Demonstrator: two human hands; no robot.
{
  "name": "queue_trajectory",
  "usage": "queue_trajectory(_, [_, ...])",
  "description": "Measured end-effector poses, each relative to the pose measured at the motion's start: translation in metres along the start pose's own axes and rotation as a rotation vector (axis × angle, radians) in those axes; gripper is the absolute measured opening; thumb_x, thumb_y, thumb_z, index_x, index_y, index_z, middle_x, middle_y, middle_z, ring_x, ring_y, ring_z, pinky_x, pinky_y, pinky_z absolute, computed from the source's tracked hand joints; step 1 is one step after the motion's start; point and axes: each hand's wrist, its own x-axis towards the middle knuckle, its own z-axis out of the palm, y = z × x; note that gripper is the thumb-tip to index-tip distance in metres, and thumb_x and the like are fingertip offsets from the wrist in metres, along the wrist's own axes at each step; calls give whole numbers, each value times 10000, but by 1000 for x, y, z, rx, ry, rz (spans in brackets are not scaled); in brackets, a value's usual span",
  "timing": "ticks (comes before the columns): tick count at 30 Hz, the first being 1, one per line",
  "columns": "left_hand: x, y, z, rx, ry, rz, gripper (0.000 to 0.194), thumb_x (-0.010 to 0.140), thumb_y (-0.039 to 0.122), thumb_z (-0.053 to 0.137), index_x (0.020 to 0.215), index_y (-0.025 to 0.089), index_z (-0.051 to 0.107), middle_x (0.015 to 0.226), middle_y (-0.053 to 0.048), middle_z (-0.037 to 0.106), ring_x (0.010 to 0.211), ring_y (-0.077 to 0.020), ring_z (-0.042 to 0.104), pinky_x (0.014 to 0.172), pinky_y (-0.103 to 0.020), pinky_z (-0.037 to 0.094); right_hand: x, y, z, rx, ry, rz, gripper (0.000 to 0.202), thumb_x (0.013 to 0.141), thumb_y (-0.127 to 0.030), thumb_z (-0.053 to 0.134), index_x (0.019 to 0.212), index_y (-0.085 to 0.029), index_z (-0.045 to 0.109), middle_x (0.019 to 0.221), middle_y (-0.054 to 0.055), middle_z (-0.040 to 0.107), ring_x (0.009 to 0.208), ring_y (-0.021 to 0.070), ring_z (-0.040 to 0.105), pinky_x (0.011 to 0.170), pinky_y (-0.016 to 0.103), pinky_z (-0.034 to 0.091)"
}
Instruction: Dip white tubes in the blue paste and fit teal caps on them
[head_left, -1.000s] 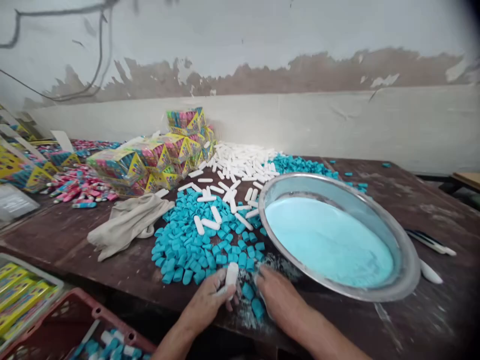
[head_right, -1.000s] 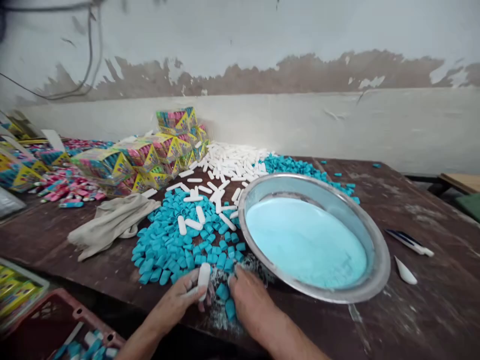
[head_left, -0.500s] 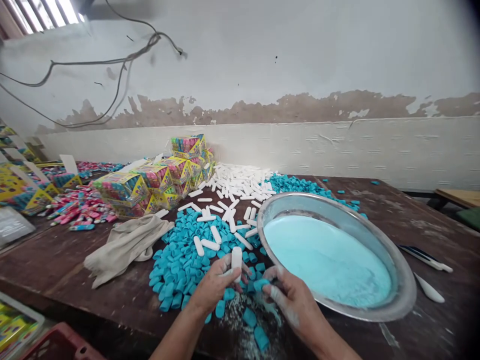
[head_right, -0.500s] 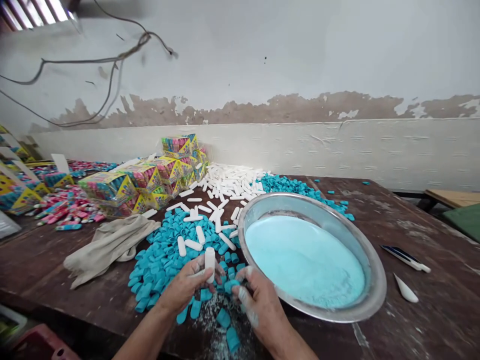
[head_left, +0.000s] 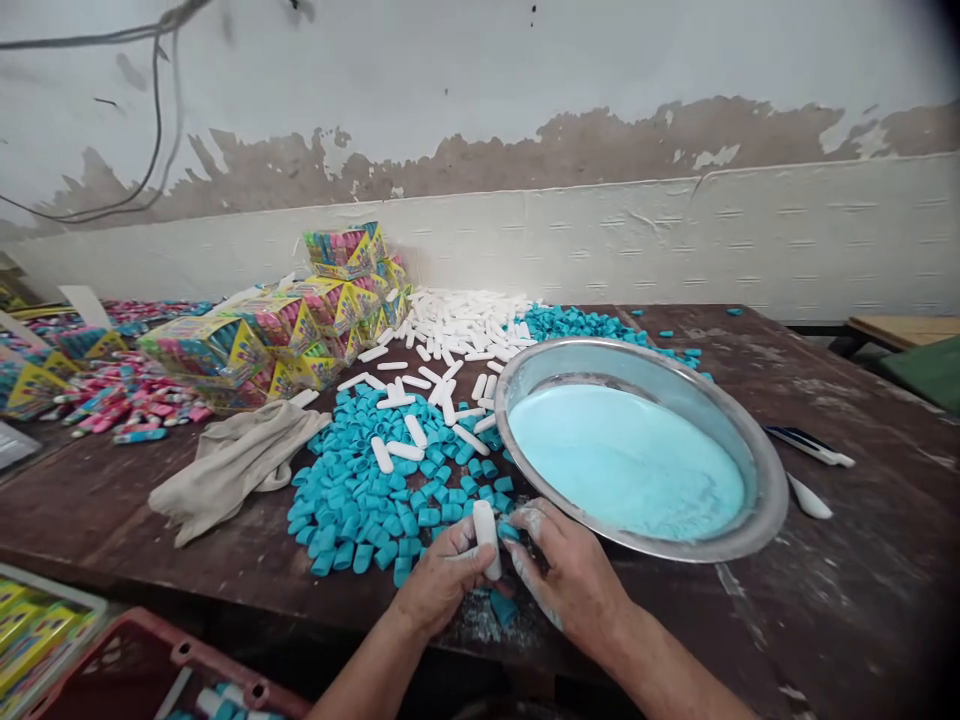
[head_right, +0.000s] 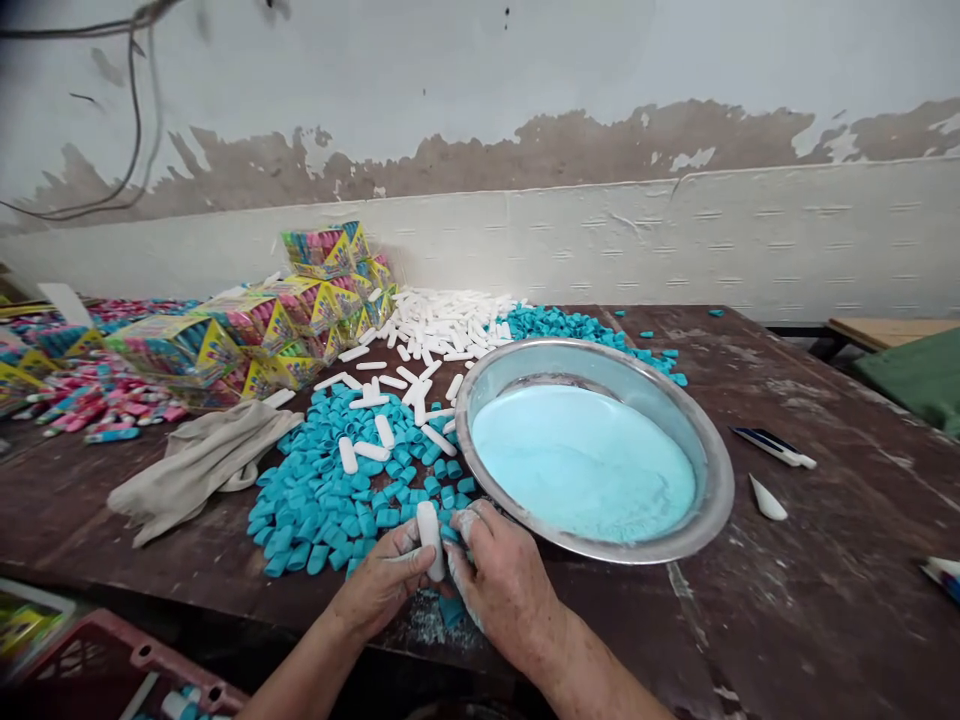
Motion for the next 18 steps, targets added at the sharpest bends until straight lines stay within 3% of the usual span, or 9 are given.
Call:
queue_trajectory(5, [-2, 0, -4, 47, -25, 1, 234, 726, 301, 643, 838, 113, 558, 707, -16, 523, 652, -117, 502, 626, -275, 477, -5, 1, 0, 104, -47, 75, 142, 817, -184, 437, 894, -153, 552, 787, 80, 560, 708, 185, 541, 636, 325, 446])
queue_trajectory(12, [-14, 9, -10, 126, -38, -36, 278, 756, 358, 595, 855, 101, 559, 756, -66, 585, 696, -178, 573, 597, -281, 477, -10, 6, 2, 870, -247, 646, 223, 784, -389, 505, 835, -174, 469, 495, -40, 532, 438, 111, 489, 474, 243, 428])
queue_trajectory(16, [-27, 15, -24, 179, 8, -32, 285, 755, 373, 592, 842, 105, 550, 793, -70, 590, 683, -165, 569, 598, -272, 470, -18, 10, 6, 813, -212, 732, 277, 706, -405, 598, 817, -170, 504, 484, -52, 515, 432, 101, 480, 460, 232, 410])
queue_trajectory(18, [-34, 16, -32, 186, 52, -19, 282, 758, 374, 585, 846, 110, 540, 782, -65, 587, 678, -163, 566, 592, -270, 467, -22, 14, 8, 906, -235, 796, 305, 674, -416, 631, 808, -173, 504, 506, -52, 521, 415, 94, 473, 428, 225, 399])
